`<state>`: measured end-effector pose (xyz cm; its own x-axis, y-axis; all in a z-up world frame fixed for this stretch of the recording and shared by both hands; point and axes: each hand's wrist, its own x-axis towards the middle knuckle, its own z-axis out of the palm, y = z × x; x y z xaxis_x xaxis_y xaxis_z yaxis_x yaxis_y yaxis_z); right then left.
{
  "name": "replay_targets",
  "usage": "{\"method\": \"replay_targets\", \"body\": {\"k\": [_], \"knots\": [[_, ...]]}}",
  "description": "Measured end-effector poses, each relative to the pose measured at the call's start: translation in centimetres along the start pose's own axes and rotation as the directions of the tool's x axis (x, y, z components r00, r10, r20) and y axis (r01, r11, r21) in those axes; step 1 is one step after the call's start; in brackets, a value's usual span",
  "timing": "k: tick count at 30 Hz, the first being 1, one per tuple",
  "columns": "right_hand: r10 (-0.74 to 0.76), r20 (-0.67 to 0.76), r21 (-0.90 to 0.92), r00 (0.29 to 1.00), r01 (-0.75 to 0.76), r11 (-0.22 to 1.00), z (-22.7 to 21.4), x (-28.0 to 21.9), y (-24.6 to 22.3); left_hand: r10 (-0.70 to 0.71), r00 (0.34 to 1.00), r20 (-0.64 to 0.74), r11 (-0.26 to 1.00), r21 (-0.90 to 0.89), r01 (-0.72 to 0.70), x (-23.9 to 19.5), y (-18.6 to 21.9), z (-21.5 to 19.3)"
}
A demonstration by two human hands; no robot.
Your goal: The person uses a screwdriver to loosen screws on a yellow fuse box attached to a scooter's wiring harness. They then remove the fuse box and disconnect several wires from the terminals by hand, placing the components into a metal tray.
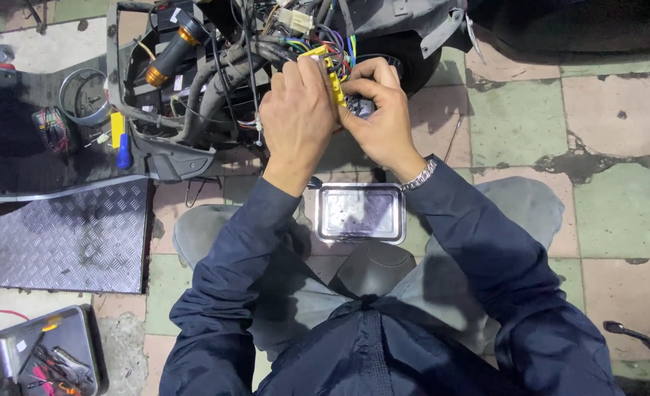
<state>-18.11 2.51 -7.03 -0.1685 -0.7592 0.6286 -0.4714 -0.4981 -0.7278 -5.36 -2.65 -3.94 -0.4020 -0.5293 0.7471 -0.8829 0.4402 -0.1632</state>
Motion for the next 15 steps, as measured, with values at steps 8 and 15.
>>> {"method": "replay_targets", "body": {"k": [8, 15], "knots": [[0.006, -0.003, 0.023, 1.0, -0.005, 1.0, 0.0, 0.1, -0.2, 0.021, 1.0, 0.015, 0.996, -0.092, -0.019, 0.1, 0.0, -0.8], [0.009, 0.01, 0.016, 1.0, -0.009, 1.0, -0.1, 0.1, -0.2, -0.006, 1.0, -0.025, 0.999, -0.049, 0.005, 0.5, 0.3, -2.0]]}}
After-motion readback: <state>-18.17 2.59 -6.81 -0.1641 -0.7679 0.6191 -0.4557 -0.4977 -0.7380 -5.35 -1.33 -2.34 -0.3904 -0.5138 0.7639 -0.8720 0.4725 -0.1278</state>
